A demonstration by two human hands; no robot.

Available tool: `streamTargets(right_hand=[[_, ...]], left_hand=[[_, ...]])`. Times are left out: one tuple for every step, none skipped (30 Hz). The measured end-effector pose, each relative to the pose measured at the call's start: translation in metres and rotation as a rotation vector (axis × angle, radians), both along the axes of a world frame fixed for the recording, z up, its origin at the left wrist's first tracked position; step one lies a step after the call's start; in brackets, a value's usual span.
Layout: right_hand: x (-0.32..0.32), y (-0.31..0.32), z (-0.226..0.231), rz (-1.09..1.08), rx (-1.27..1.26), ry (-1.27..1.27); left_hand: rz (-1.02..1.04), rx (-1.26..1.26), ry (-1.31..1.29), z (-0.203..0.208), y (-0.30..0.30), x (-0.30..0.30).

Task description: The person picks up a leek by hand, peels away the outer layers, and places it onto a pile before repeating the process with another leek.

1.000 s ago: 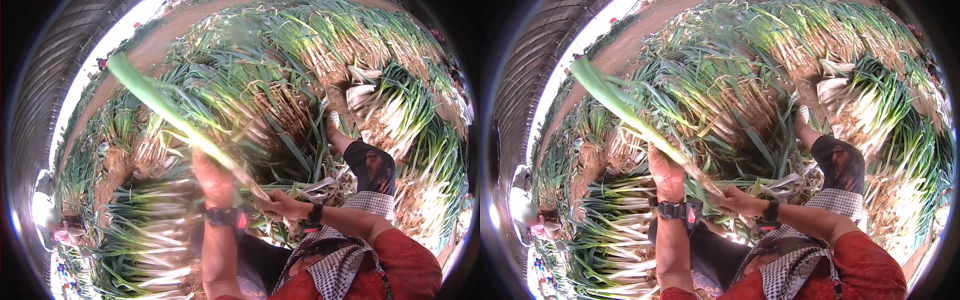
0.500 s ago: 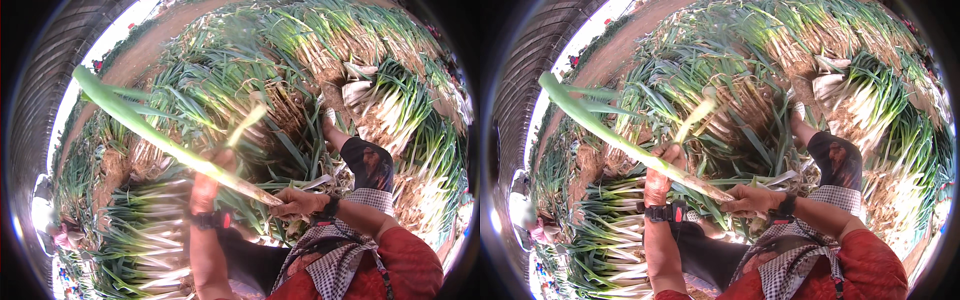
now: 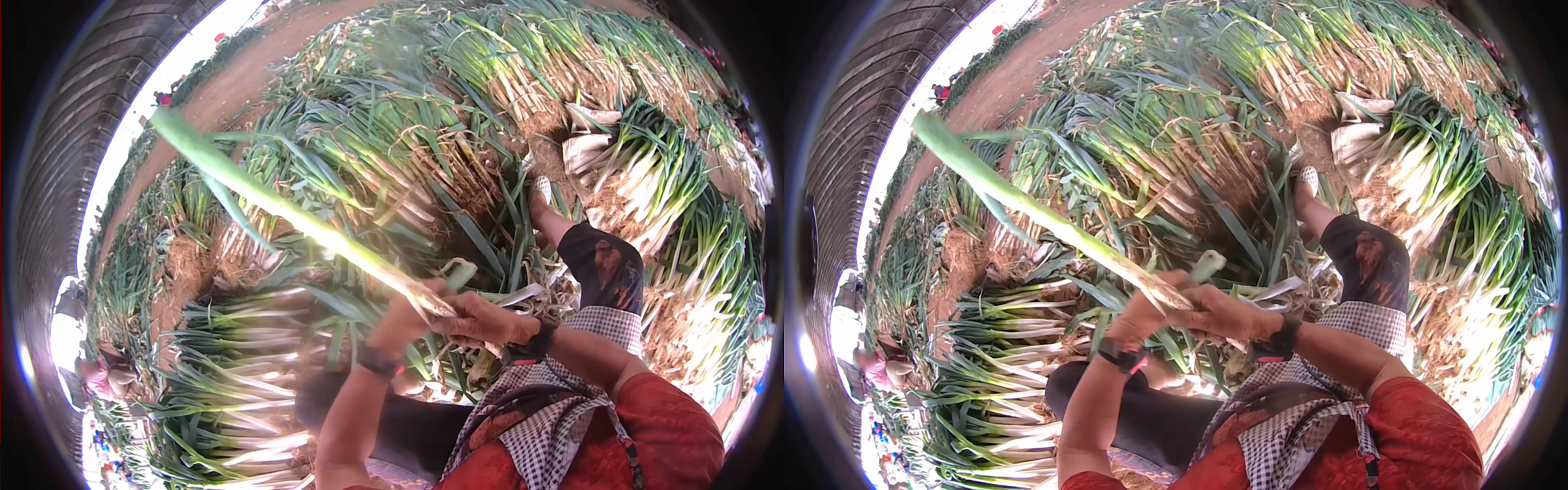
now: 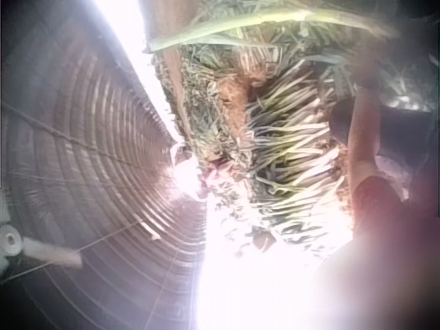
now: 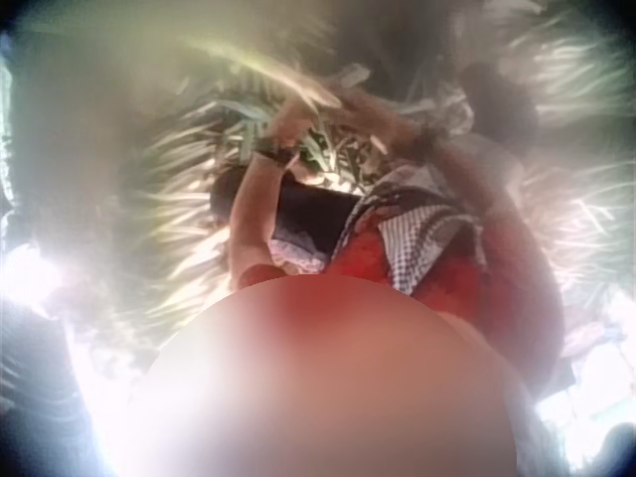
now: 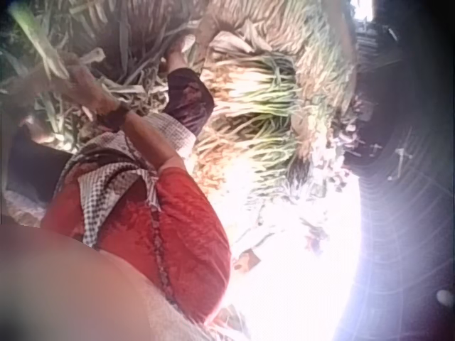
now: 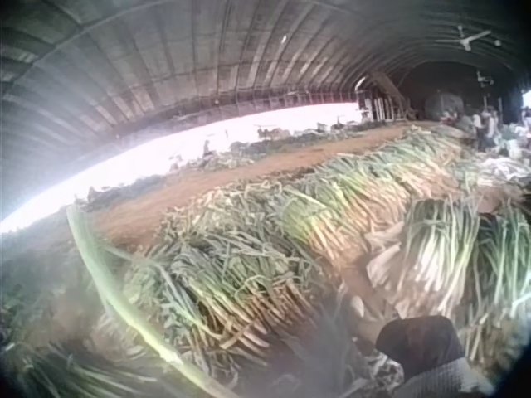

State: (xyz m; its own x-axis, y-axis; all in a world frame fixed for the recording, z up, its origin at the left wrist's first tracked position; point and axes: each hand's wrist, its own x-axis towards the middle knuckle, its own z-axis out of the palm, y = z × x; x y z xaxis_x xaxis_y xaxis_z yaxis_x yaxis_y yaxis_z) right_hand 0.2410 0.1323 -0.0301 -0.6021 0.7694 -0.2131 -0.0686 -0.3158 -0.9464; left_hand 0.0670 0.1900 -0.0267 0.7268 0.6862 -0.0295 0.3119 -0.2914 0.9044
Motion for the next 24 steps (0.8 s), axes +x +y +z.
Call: streamTargets(right_hand=[[0.002, 0.002, 0.008, -0.012, 0.034, -0.073], [0.001, 0.007, 0.017, -0.012, 0.079, -0.142], [-0.001, 0.010, 0.023, -0.011, 0.101, -0.117], [-0.008, 0.012, 0.023, -0.002, 0.106, -0.110], [-0.014, 0.014, 0.015, -0.030, 0.170, -0.105], [-0.013, 0.017, 0.009, -0.073, 0.230, -0.107], [-0.013, 0.016, 0.014, -0.066, 0.112, -0.081], [-0.016, 0.015, 0.013, -0.065, 0.115, -0.075], [-0.012, 0.015, 0.006, -0.109, 0.128, -0.133], [-0.012, 0.012, 0.004, -0.133, 0.147, -0.183], [-0.019, 0.008, 0.006, -0.114, 0.110, -0.178], [-0.026, 0.005, 0.005, -0.104, 0.109, -0.172], [-0.032, 0.002, 0.004, -0.116, 0.138, -0.148], [-0.036, 0.001, 0.003, -0.130, 0.167, -0.126], [-0.037, -0.001, 0.008, -0.103, 0.209, -0.137], [-0.039, -0.003, 0.010, -0.099, 0.207, -0.135], [-0.035, -0.003, 0.009, -0.091, 0.203, -0.155], [-0.034, -0.003, 0.008, -0.072, 0.202, -0.170], [-0.034, -0.003, 0.007, -0.075, 0.200, -0.171], [-0.035, -0.004, 0.005, -0.080, 0.203, -0.147], [-0.036, -0.004, 0.004, -0.085, 0.206, -0.124], [-0.038, -0.006, 0.001, -0.084, 0.205, -0.123], [-0.041, -0.008, -0.005, -0.149, 0.324, -0.104], [-0.043, -0.010, -0.007, -0.214, 0.444, -0.084]], left_hand=[[-0.005, -0.006, -0.003, -0.010, -0.011, 0.006], [0.066, -0.234, -0.106, -0.024, -0.021, 0.006], [0.132, -0.465, -0.213, -0.039, -0.023, 0.005], [0.165, 0.021, -0.037, -0.056, -0.008, -0.008], [0.183, 0.501, 0.143, -0.066, 0.011, -0.024], [0.171, 0.496, 0.138, -0.061, 0.026, -0.037], [0.503, 0.144, -0.324, -0.051, 0.041, -0.058], [0.815, -0.230, -0.780, -0.038, 0.051, -0.068], [1.006, -0.125, -0.865, -0.001, 0.050, -0.043], [0.883, -0.111, -0.981, 0.023, 0.047, -0.042], [0.871, -0.065, -0.946, 0.026, 0.044, -0.046], [0.858, -0.020, -0.911, 0.028, 0.042, -0.048], [0.871, 0.027, -0.874, 0.024, 0.043, -0.048], [0.882, 0.071, -0.837, 0.022, 0.045, -0.046], [0.857, 0.105, -0.868, 0.021, 0.046, -0.045], [0.862, 0.105, -0.866, 0.023, 0.044, -0.050], [0.863, 0.033, -0.909, 0.030, 0.043, -0.048], [0.871, -0.032, -0.948, 0.038, 0.040, -0.048], [0.878, -0.001, -0.974, 0.044, 0.039, -0.042], [0.879, -0.002, -0.974, 0.045, 0.038, -0.043], [0.867, 0.048, -0.959, 0.046, 0.037, -0.044], [0.855, 0.097, -0.944, 0.047, 0.036, -0.045], [0.866, 0.102, -0.964, 0.058, 0.033, -0.038], [0.868, 0.103, -0.964, 0.056, 0.032, -0.039]])
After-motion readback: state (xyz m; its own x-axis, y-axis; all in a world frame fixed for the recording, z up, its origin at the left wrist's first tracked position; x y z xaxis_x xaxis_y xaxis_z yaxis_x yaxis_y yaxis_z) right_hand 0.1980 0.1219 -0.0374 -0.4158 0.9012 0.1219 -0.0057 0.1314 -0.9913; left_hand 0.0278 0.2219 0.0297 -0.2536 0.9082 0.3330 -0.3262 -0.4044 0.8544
